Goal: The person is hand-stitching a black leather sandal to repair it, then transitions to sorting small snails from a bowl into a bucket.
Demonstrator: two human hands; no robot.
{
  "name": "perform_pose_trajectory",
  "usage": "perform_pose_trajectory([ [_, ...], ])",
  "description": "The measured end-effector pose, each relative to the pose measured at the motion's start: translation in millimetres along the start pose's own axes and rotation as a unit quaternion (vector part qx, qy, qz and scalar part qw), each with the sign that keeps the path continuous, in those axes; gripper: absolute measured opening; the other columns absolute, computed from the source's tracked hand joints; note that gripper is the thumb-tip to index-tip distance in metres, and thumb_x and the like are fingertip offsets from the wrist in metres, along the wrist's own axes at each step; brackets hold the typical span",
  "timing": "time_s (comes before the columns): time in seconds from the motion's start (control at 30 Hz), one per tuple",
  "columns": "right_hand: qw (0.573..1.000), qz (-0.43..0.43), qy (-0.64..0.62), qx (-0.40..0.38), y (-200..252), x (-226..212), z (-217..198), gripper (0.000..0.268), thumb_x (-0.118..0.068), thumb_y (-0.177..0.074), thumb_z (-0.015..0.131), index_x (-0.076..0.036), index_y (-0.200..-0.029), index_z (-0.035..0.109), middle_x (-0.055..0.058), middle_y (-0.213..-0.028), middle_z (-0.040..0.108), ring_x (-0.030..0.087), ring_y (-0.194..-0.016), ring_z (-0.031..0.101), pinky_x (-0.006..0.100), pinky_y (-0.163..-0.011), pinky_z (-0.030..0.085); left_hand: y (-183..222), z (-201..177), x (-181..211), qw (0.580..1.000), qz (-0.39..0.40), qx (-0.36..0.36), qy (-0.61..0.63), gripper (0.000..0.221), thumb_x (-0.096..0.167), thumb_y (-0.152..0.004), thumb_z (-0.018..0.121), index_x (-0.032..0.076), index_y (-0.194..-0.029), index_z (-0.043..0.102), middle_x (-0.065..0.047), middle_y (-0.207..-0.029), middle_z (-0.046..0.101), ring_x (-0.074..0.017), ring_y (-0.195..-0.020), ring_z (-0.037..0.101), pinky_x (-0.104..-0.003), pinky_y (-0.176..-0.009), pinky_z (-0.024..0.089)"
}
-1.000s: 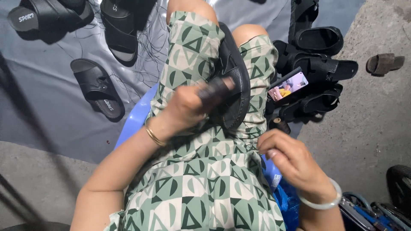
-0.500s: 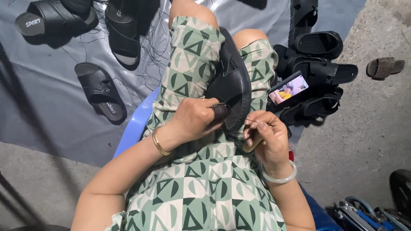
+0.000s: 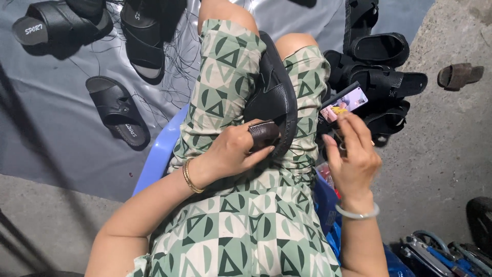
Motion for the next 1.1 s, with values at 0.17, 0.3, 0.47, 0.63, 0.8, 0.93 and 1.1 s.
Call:
perform_pose_trajectory([
  [0.17,0.996,0.049,-0.068,0.01,-4.1,14.0,12.6,0.007,-0.011,-0.086,0.071,-0.007,-0.083,0.067,0.003,-0.082,0.063,0.023,-0.072,0.062,0.031,-0.063,0.048,12.0,9.1,-24.5,0.994,0.03,0.063,-0.083,0.019,0.014,-0.08,0.067,0.001,-0.071,0.057,-0.008,-0.061,0.053,-0.0254,-0.051,0.056,-0.029,-0.044,0.045],
  [0.3,0.995,0.051,-0.083,0.015,-1.9,21.6,19.2,0.014,-0.009,-0.087,0.07,-0.006,-0.075,0.063,0.003,-0.076,0.061,0.024,-0.066,0.059,0.029,-0.057,0.044,7.4,-10.6,-36.4,0.975,0.029,0.105,-0.193,0.023,0.016,-0.077,0.07,0.007,-0.065,0.052,-0.003,-0.052,0.046,-0.0245,-0.046,0.053,-0.031,-0.043,0.042],
  [0.47,0.998,0.048,-0.047,0.016,-1.3,21.7,26.1,0.013,-0.011,-0.086,0.071,-0.009,-0.076,0.064,0.001,-0.077,0.061,0.022,-0.067,0.06,0.029,-0.059,0.045,-2.3,-54.9,-42.3,0.952,0.021,0.131,-0.275,0.029,0.014,-0.08,0.071,0.01,-0.062,0.048,0.0,-0.051,0.043,-0.0197,-0.044,0.051,-0.027,-0.044,0.041],
  [0.63,0.992,0.054,-0.116,0.002,-18.0,-2.6,9.3,0.002,-0.008,-0.088,0.066,-0.006,-0.088,0.066,0.008,-0.092,0.064,0.028,-0.08,0.063,0.033,-0.068,0.048,-21.2,-67.4,-26.8,0.989,-0.034,0.132,-0.052,0.023,0.011,-0.084,0.066,0.011,-0.063,0.056,-0.002,-0.054,0.055,-0.0184,-0.051,0.06,-0.021,-0.05,0.046],
  [0.8,0.928,0.084,-0.3,-0.202,-19.5,-38.1,9.8,0.021,-0.013,-0.072,0.07,-0.007,-0.091,0.067,0.013,-0.077,0.069,0.035,-0.076,0.066,0.038,-0.065,0.05,-37.1,-41.6,-19.1,0.782,-0.16,0.057,0.599,0.019,0.018,-0.093,0.046,0.006,-0.081,0.051,-0.019,-0.089,0.066,-0.0287,-0.088,0.067,-0.04,-0.081,0.054],
  [0.93,0.9,0.088,-0.397,-0.153,-13.9,-30.4,11.1,0.011,-0.011,-0.078,0.066,-0.008,-0.067,0.065,0.007,-0.066,0.063,0.02,-0.056,0.057,0.026,-0.057,0.046,-53.8,-23.0,-35.3,0.788,-0.2,0.113,0.572,0.021,0.02,-0.09,0.053,0.004,-0.077,0.05,-0.007,-0.054,0.048,-0.0186,-0.047,0.057,-0.035,-0.056,0.055],
  [1.1,0.689,0.153,-0.708,-0.032,-3.7,-43.9,36.3,0.029,-0.003,-0.082,0.053,-0.002,-0.056,0.041,0.012,-0.043,0.044,0.025,-0.04,0.052,0.028,-0.042,0.045,-62.3,-17.3,-34.8,0.961,-0.107,0.152,0.202,0.012,0.011,-0.082,0.064,0.006,-0.07,0.064,-0.002,-0.051,0.052,-0.0075,-0.053,0.049,-0.025,-0.046,0.046],
])
Point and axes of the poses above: each hand's wrist, its own y-axis away from the middle knuckle, its own z-axis out of the palm, x = y × z, the point moved 3 cm from there along -y, towards the middle knuckle
